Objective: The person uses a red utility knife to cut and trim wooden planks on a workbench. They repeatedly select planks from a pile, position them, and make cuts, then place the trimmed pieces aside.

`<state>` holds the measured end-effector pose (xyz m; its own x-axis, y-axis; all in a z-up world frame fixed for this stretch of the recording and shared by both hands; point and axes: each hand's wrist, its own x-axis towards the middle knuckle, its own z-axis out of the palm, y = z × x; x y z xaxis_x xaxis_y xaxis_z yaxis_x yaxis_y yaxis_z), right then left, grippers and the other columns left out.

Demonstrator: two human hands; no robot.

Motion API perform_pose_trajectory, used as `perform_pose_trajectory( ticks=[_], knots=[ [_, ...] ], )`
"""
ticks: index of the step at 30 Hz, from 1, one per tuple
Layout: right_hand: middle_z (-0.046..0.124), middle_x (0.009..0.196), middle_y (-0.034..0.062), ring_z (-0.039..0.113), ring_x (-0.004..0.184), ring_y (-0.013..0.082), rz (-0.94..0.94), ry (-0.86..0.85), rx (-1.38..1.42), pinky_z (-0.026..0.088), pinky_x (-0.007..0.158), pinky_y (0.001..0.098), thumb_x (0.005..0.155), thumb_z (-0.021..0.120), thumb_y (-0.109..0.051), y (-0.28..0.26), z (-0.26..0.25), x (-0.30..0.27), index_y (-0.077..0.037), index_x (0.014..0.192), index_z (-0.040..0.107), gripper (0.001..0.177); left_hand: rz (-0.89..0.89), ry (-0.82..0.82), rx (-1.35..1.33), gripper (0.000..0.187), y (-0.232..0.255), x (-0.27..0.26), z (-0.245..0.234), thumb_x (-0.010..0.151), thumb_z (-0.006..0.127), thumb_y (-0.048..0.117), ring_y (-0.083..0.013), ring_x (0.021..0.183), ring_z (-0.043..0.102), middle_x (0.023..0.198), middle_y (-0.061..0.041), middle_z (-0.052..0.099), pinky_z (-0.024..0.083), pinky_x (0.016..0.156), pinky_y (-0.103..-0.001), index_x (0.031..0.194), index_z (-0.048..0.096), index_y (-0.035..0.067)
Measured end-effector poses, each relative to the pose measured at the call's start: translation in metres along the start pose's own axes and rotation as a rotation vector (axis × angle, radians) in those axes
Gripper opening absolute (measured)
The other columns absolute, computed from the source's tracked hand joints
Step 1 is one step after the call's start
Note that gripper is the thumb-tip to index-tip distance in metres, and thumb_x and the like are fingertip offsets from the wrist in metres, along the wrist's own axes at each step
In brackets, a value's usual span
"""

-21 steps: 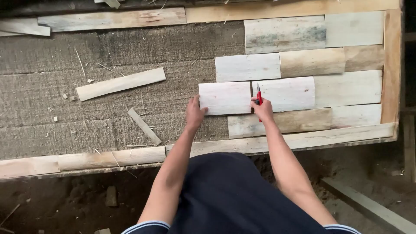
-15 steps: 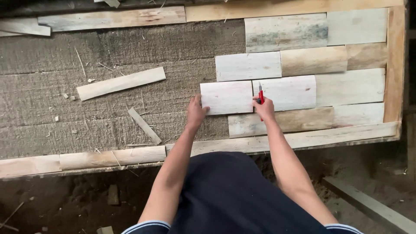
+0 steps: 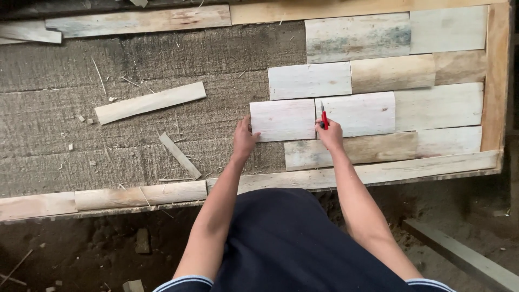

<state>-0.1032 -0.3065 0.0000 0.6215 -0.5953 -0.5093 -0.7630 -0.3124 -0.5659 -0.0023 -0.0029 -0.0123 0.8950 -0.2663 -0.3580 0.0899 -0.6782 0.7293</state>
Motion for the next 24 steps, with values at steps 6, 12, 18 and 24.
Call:
perform_pose_trajectory(
  ticks=[6, 12, 18, 24],
  knots=[
    [0.078, 0.09, 0.0025, 0.076, 0.093, 0.0271, -0.003, 0.026, -0.051, 0.057, 0.086, 0.0391, 0.09, 0.074, -0.024, -0.014, -0.003, -0.013, -0.024, 0.109, 0.079, 0.019, 0.042, 0.028, -0.014, 0.075, -0.02, 0.006, 0.014, 0.078, 0.087, 0.01, -0.0297, 0.089, 0.074, 0.109, -0.013, 0.059, 0.063, 0.08, -0.042, 0.144, 0.052, 0.004],
    [0.078, 0.09, 0.0047, 0.075, 0.095, 0.0301, 0.004, 0.038, -0.081, 0.056, 0.089, 0.0416, 0.089, 0.076, -0.026, -0.026, -0.009, -0.023, -0.024, 0.106, 0.079, 0.018, 0.055, 0.048, -0.016, 0.073, -0.029, 0.008, 0.021, 0.078, 0.087, 0.008, -0.0282, 0.087, 0.075, 0.108, -0.012, 0.059, 0.064, 0.078, -0.041, 0.143, 0.055, 0.003],
    [0.077, 0.085, 0.003, 0.076, 0.087, 0.0264, 0.02, 0.041, -0.071, 0.057, 0.086, 0.0394, 0.088, 0.076, -0.027, -0.025, -0.008, -0.021, -0.025, 0.104, 0.079, 0.016, 0.041, 0.018, 0.005, 0.073, -0.033, 0.01, 0.022, 0.079, 0.087, 0.011, -0.0258, 0.088, 0.075, 0.108, -0.009, 0.058, 0.064, 0.079, -0.041, 0.144, 0.054, 0.006],
    [0.077, 0.083, 0.0007, 0.076, 0.084, 0.0242, 0.037, 0.043, -0.088, 0.058, 0.083, 0.0386, 0.087, 0.077, -0.029, -0.015, -0.005, -0.013, -0.027, 0.102, 0.079, 0.015, 0.051, 0.003, 0.008, 0.073, -0.034, 0.009, 0.022, 0.079, 0.087, 0.011, -0.0256, 0.088, 0.075, 0.108, -0.009, 0.058, 0.064, 0.079, -0.041, 0.143, 0.054, 0.006]
  ],
)
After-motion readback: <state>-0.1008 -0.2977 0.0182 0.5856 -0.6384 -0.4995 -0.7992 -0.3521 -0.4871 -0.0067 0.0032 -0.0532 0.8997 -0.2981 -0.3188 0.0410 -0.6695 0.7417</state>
